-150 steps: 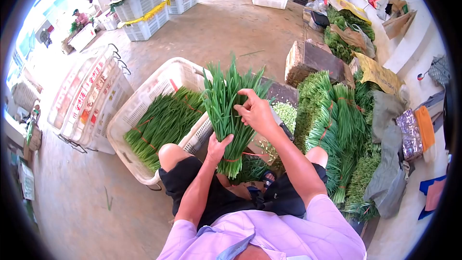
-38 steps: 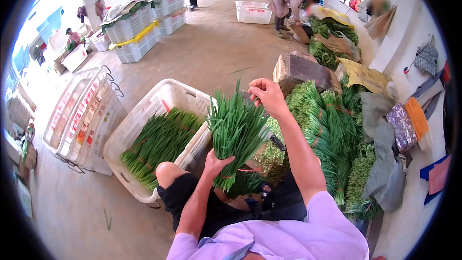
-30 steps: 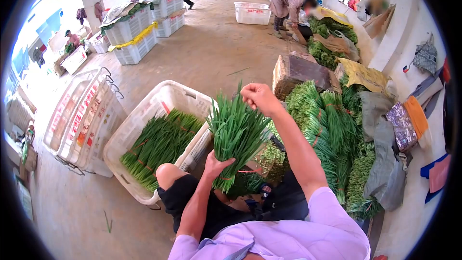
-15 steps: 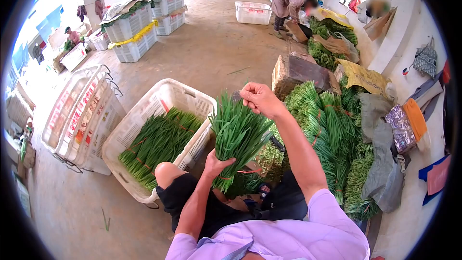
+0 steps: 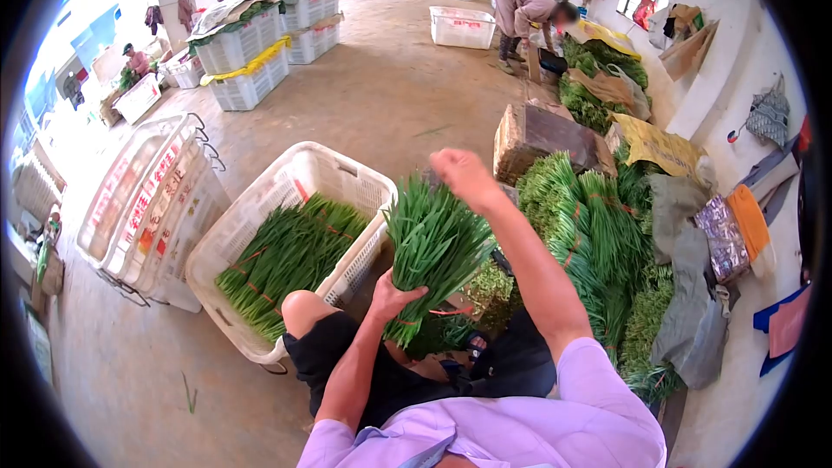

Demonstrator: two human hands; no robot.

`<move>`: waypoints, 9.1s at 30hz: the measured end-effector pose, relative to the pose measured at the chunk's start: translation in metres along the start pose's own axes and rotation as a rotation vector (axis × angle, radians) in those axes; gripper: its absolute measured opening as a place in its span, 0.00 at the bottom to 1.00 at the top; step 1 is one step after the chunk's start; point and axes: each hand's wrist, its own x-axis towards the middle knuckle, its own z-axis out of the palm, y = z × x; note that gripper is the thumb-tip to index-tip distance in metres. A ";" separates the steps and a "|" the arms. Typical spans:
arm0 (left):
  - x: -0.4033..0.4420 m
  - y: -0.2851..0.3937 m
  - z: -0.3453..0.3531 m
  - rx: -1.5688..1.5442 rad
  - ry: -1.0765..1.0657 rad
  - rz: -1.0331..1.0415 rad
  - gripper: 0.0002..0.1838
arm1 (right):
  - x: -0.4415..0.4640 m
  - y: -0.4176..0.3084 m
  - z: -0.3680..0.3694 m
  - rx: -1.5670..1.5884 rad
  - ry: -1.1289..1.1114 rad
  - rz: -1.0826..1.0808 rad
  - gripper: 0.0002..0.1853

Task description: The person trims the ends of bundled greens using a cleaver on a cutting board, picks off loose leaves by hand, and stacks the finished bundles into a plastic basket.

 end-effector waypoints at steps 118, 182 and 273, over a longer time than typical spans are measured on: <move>0.008 -0.008 -0.016 -0.646 0.369 -0.020 0.26 | -0.133 0.053 0.168 0.093 0.108 0.241 0.32; 0.001 -0.012 -0.012 -0.779 0.524 -0.290 0.15 | -0.127 0.054 0.152 0.432 0.050 0.352 0.38; -0.014 -0.007 -0.010 -0.606 0.284 -0.061 0.12 | -0.062 -0.010 0.095 0.239 -0.045 0.317 0.10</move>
